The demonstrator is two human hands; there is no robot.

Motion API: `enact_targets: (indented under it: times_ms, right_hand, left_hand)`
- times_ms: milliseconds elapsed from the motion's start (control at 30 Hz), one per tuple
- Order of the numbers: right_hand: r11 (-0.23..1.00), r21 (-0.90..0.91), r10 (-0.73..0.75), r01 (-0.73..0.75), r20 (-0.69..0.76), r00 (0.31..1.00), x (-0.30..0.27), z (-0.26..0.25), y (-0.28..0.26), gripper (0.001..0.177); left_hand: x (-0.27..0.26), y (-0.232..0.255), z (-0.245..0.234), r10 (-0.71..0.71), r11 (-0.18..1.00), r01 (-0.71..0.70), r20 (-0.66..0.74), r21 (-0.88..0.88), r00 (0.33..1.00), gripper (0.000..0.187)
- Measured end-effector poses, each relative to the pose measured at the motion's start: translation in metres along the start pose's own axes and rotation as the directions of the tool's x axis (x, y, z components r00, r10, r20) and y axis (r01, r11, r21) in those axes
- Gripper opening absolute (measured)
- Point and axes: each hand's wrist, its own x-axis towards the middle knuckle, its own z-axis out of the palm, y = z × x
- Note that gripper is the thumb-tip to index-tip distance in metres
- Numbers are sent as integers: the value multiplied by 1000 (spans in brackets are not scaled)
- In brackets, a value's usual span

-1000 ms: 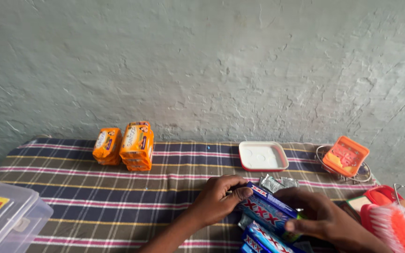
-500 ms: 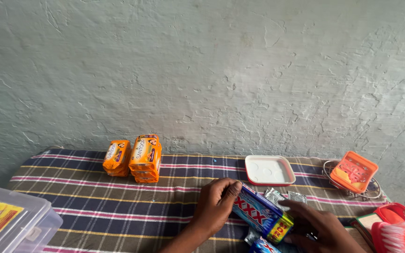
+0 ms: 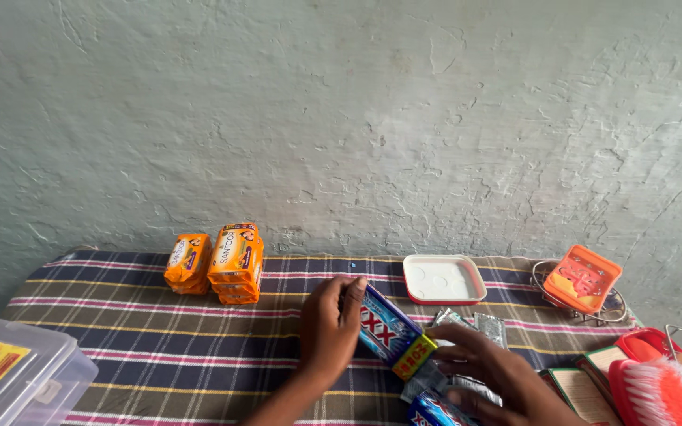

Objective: The person picks up orange Santoor soap bars and blue XXX soap bars from a pile on a plaid cloth. They rotate each bar to view the packaging and place them in neat stacks on the left side of the cloth. The person handles the bars one by one, creating separate stacks for each brand.

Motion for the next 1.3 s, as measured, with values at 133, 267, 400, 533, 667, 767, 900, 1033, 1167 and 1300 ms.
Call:
enact_targets:
  times_ms: [133, 267, 400, 533, 667, 767, 900, 1033, 1167, 1300]
  right_hand:
    - [912, -74, 408, -404, 52, 911, 0, -6, -11, 82]
    - [900, -97, 432, -425, 61, 900, 1, -6, -17, 82]
    - [889, -121, 449, -441, 56, 892, 1, -7, -23, 86]
    - [910, -121, 406, -396, 78, 910, -2, -5, -23, 82]
    - [932, -136, 348, -336, 78, 934, -4, -5, -20, 75]
    - [924, -150, 363, -353, 49, 930, -6, -3, -20, 74]
    - [910, -214, 358, -354, -24, 934, -10, 3, -26, 69]
    - [916, -263, 313, -304, -9, 950, -4, 1, -26, 62]
    - [916, -263, 314, -302, 2, 949, -2, 0, -26, 59]
    - [902, -285, 324, -323, -44, 945, -1, -1, -24, 56]
  left_hand:
    - [8, -13, -15, 140, 976, -149, 63, 158, 988, 51]
    - [11, -14, -14, -65, 985, 42, 133, 167, 989, 54]
    - [10, -11, -16, -62, 995, 50, 138, 86, 988, 53]
    - [9, -7, -17, -62, 998, 57, 137, 35, 989, 46]
    - [9, -7, -18, -38, 999, 38, 135, 7, 990, 44]
    - [10, -10, -18, -103, 993, 111, 157, -44, 982, 42]
    - [12, -16, -17, -196, 952, 233, 188, -198, 962, 43]
    - [10, -14, -21, -31, 972, 72, 181, -223, 983, 42]
    - [8, -14, -22, 65, 961, 4, 242, -276, 968, 44]
    - [10, -23, -16, -76, 971, 138, 293, -197, 953, 58]
